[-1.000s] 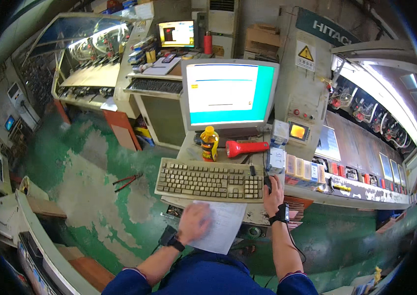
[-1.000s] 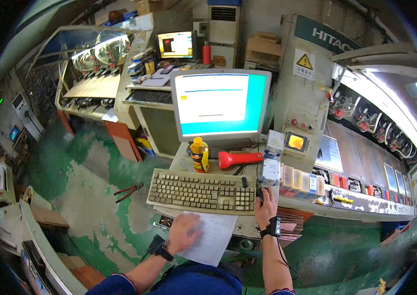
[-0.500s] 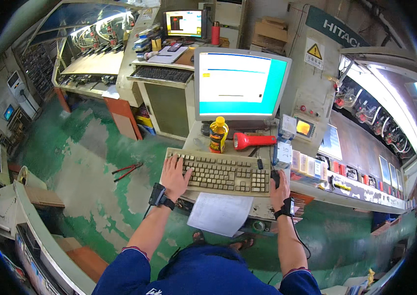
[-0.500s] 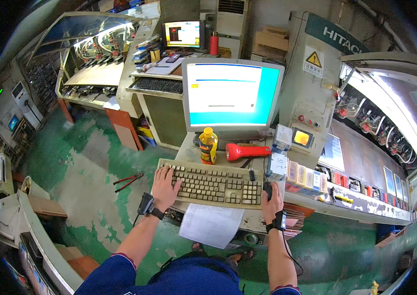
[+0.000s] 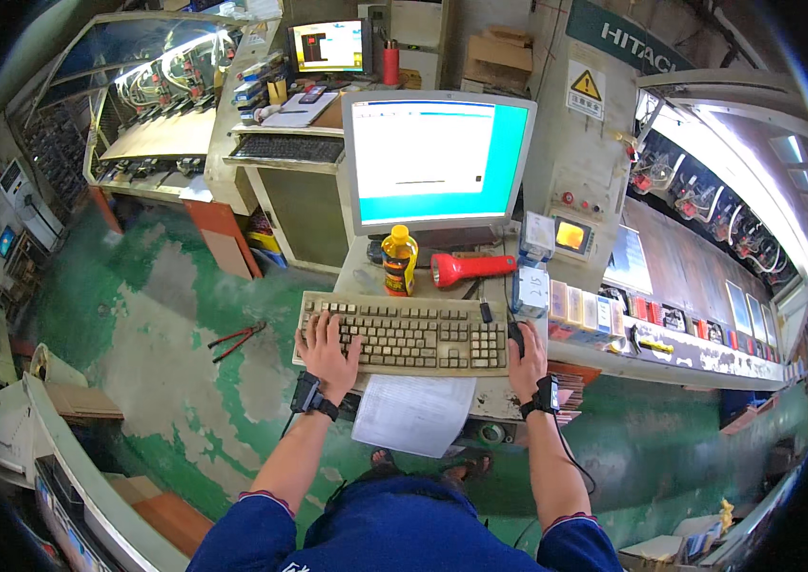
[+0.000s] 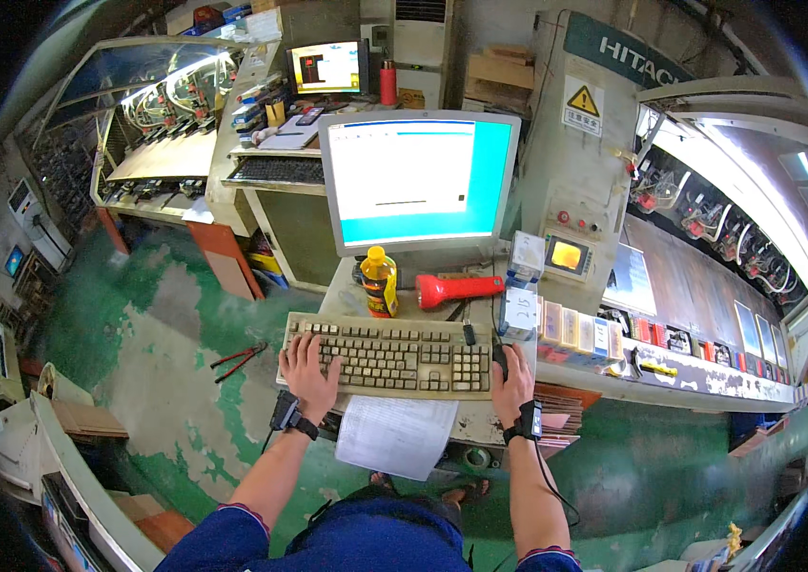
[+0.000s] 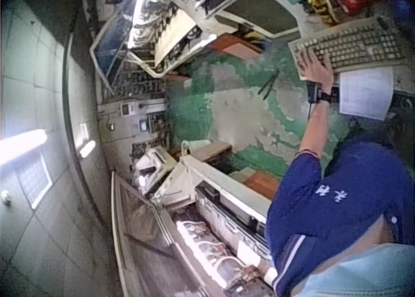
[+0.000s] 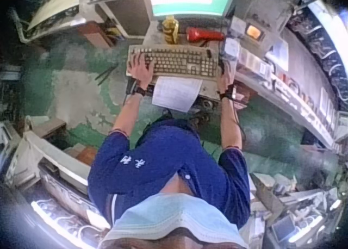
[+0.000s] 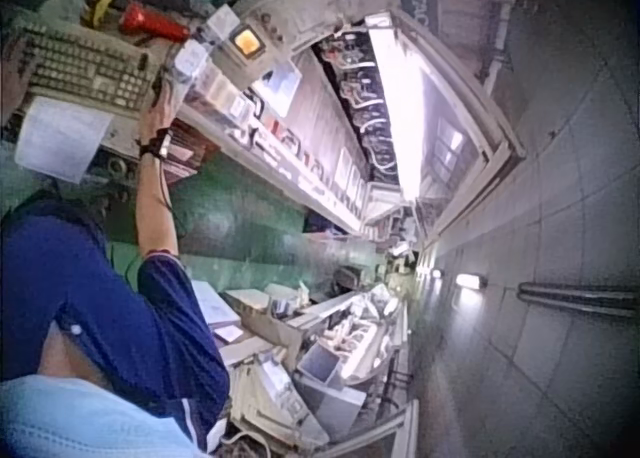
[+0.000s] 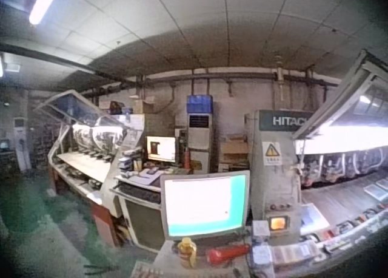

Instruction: The person sorts electronic components into specified sorting trays by hand, following instructions from a document and a machine interface.

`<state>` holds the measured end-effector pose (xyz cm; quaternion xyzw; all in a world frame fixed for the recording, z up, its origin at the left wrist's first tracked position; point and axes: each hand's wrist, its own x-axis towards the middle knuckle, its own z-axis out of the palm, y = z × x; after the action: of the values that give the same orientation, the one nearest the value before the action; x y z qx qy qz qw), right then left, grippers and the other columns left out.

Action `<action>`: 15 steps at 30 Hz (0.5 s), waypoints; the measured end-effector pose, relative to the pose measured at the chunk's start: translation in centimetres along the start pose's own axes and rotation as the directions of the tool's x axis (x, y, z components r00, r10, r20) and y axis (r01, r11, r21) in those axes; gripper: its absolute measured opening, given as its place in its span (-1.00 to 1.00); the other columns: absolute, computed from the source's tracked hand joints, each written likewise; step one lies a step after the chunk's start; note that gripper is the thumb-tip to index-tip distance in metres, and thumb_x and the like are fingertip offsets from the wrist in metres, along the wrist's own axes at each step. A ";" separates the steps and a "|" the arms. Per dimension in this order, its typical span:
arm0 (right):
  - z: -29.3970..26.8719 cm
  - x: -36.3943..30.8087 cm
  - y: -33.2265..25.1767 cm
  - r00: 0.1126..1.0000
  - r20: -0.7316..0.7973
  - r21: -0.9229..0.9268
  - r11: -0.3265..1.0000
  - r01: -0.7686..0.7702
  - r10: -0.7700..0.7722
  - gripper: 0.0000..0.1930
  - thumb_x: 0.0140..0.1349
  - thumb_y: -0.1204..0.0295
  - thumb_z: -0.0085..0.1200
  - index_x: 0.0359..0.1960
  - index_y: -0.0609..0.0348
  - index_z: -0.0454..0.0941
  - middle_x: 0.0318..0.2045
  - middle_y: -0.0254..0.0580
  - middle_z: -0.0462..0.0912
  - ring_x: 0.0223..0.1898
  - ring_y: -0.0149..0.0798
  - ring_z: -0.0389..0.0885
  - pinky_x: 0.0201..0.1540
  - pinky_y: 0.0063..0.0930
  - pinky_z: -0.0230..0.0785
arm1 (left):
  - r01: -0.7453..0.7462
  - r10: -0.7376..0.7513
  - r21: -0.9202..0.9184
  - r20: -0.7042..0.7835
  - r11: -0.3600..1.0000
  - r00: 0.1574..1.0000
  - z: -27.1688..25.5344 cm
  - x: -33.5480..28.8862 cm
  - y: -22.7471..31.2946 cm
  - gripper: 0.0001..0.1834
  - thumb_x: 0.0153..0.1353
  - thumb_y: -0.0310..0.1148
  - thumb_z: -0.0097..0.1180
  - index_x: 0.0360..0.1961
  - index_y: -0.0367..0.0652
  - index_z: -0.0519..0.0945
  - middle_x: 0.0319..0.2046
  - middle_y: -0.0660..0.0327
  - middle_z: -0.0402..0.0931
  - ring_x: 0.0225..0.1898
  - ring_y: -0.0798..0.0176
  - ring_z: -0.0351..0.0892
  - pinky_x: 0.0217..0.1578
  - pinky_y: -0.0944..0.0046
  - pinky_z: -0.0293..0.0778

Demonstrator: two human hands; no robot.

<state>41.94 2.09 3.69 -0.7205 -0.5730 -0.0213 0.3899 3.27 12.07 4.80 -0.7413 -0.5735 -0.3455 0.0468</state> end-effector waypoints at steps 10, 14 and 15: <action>-0.2 0.2 -0.1 1.000 0.011 -0.014 1.000 0.008 -0.008 -0.64 0.40 0.42 0.13 0.19 0.22 0.55 0.30 0.27 0.48 0.26 0.29 0.49 0.32 -0.01 0.35 | -0.078 0.080 -0.103 0.012 0.992 0.997 -1.4 -1.1 0.3 -0.48 0.24 -0.15 0.25 0.15 -0.21 0.51 0.23 0.03 0.46 0.34 -0.18 0.31 0.40 -0.41 0.01; -0.4 0.3 -0.7 0.999 0.013 0.000 0.999 0.033 -0.033 -0.66 0.40 0.42 0.12 0.17 0.20 0.57 0.29 0.29 0.49 0.24 0.31 0.50 0.29 -0.01 0.37 | -0.088 0.088 -0.110 0.001 0.990 0.996 -1.2 -2.2 -0.3 -0.48 0.21 -0.18 0.26 0.13 -0.20 0.51 0.23 0.04 0.45 0.35 -0.17 0.30 0.41 -0.41 -0.02; -0.4 0.2 -0.6 0.999 0.013 -0.001 0.999 0.032 -0.032 -0.66 0.40 0.42 0.12 0.17 0.20 0.57 0.29 0.29 0.49 0.24 0.31 0.50 0.29 -0.01 0.37 | -0.088 0.088 -0.120 -0.004 0.989 0.996 -1.2 -2.2 -0.2 -0.48 0.20 -0.19 0.27 0.13 -0.19 0.51 0.23 0.04 0.45 0.35 -0.16 0.29 0.41 -0.40 -0.03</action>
<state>41.67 2.04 4.41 -0.7115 -0.5873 -0.0232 0.3852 2.31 9.75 4.40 -0.7675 -0.5185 -0.3765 0.0170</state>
